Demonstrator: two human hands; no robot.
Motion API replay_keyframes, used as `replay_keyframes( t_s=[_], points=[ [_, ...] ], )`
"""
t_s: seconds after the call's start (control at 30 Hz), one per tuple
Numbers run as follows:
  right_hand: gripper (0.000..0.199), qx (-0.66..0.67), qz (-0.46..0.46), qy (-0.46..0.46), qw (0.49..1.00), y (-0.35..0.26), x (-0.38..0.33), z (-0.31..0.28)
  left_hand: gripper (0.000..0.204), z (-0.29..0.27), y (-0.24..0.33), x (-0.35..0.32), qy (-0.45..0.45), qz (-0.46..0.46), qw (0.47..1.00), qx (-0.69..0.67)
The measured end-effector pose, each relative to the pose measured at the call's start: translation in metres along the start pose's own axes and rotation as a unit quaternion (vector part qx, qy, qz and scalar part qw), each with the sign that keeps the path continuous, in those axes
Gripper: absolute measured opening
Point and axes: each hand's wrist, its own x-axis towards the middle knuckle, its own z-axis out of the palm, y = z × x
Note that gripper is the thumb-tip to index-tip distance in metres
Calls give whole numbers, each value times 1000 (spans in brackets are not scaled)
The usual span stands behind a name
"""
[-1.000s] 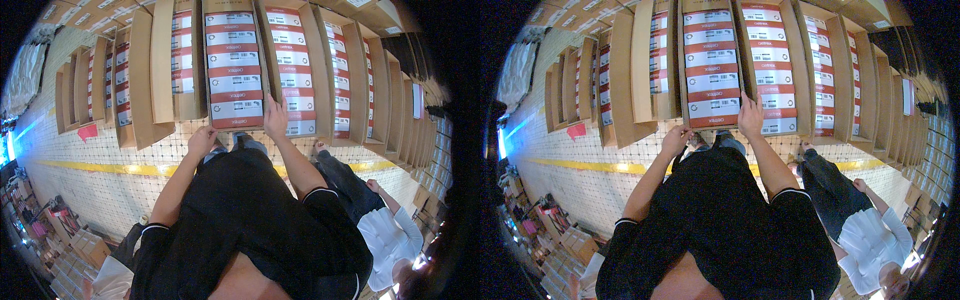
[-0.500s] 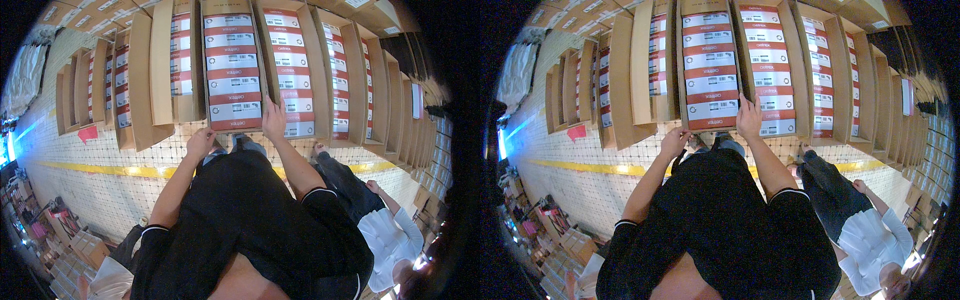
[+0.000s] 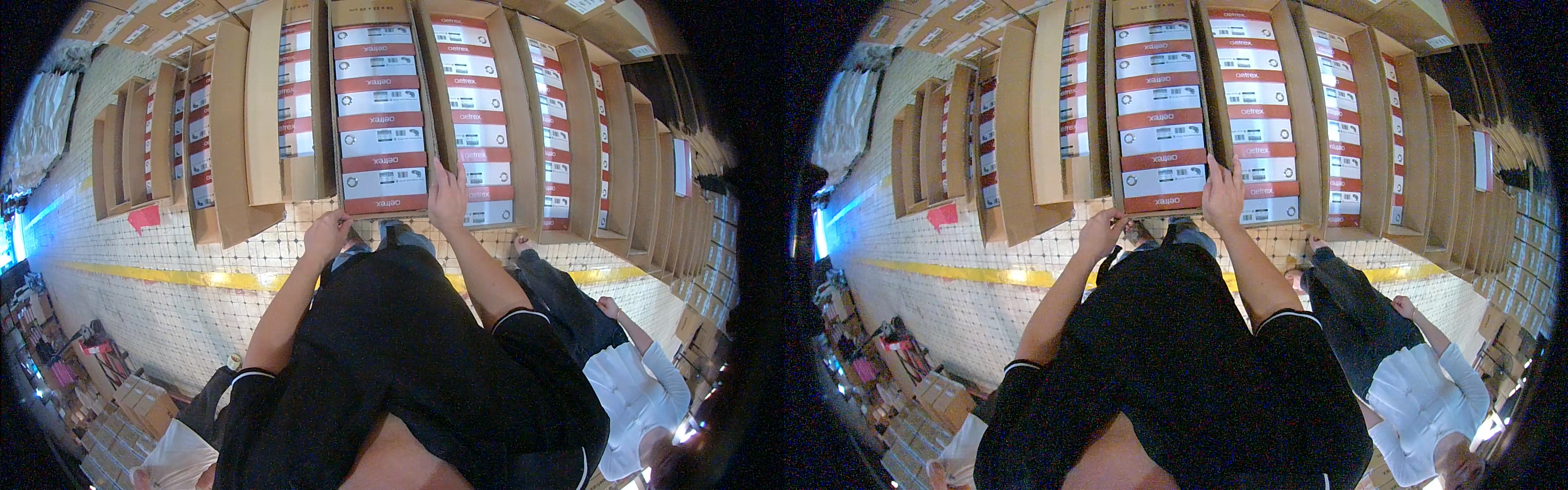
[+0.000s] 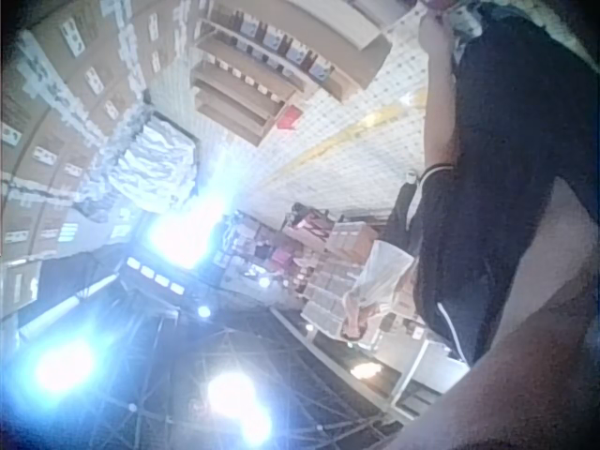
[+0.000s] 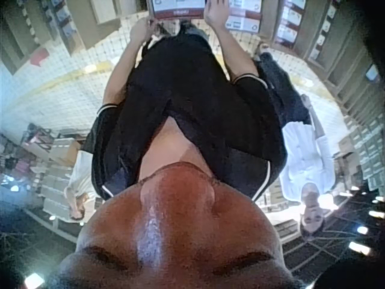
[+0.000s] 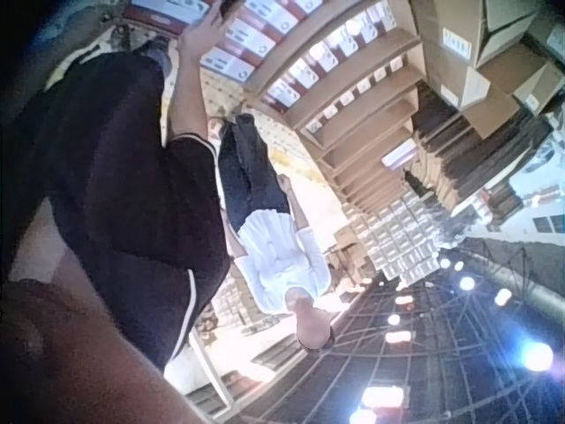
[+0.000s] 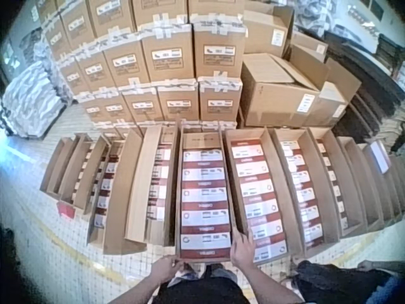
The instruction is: The person repeatedly picks up small red and white product boxes from a larger cardboard container and places them into an adjacent open box. The action is performed one at a time in a repetitive manner.
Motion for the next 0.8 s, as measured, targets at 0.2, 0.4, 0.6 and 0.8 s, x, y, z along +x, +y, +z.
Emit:
replay_keyframes(
  t_s=[0.2, 0.4, 0.6, 0.8],
  points=[
    [52, 10, 11, -8, 1000, 0, 1, 2, 25, -3, 3, 1, -8, -11, 1000, 6],
    [52, 13, 2, -26, 1000, 0, 2, -1, 25, -7, 9, -3, -20, -26, 999, 0],
    [56, -15, -17, 13, 1000, -5, 6, -4, 24, -9, 13, -3, -11, -37, 999, 9],
    [59, 5, 1, 54, 999, -8, 52, -4, 25, 1, 10, -6, 30, -56, 998, -24]
  ],
)
